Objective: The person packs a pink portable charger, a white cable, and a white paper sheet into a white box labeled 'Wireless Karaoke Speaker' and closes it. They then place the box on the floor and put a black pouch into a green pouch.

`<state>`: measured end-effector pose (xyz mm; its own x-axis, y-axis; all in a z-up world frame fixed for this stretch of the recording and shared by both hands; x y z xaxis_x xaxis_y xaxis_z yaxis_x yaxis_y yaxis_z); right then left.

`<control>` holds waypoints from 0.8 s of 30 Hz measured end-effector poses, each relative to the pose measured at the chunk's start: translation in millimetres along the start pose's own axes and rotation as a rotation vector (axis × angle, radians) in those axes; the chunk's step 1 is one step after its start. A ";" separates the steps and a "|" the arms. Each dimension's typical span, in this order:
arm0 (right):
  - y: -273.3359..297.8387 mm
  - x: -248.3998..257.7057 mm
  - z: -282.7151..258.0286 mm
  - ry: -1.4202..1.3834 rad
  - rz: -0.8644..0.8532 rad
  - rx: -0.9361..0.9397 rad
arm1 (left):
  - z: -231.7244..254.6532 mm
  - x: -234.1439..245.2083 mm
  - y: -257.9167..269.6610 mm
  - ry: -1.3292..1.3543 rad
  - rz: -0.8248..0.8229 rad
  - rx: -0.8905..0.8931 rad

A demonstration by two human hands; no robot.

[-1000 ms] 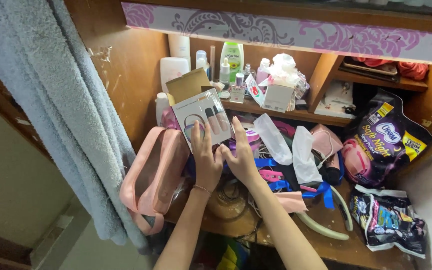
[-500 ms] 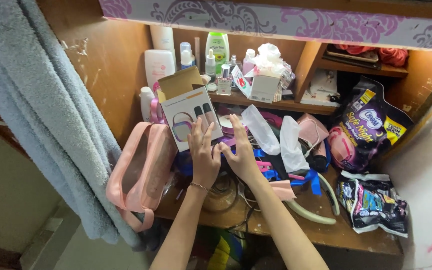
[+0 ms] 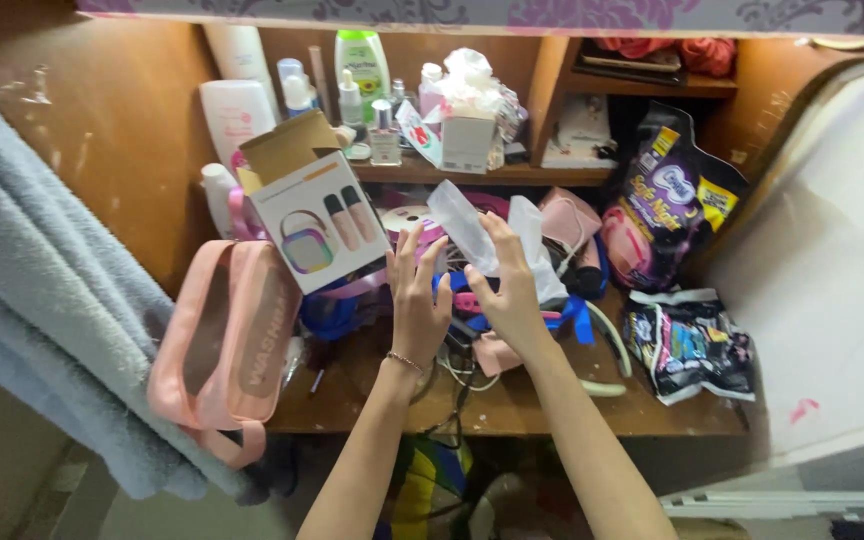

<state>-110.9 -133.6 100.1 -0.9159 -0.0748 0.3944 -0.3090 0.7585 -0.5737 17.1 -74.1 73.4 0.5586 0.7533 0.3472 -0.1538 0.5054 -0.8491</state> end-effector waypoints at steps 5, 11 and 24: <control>6.7 44.7 14.8 0.204 0.115 -0.018 | 3.6 -24.2 10.9 0.057 -0.021 -0.021; 20.4 68.1 68.6 0.475 0.201 -0.164 | 13.1 -41.5 20.8 0.112 -0.048 -0.015; 20.2 96.4 118.7 0.388 0.260 -0.333 | 33.0 -60.3 28.6 0.227 -0.084 0.004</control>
<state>-235.8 -202.4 41.3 -0.7706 0.3368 0.5411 0.0685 0.8878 -0.4551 -47.9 -91.2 41.4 0.7381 0.5952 0.3178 -0.1021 0.5641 -0.8194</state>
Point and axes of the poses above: each hand's wrist, its own y-axis away from the middle knuckle, its own x-axis out of the back of the hand, z = x × y, the point moved 10 cm from there along -y, towards the middle knuckle, and after that the axes turned 12 degrees about -x, right-handed, at the moved point
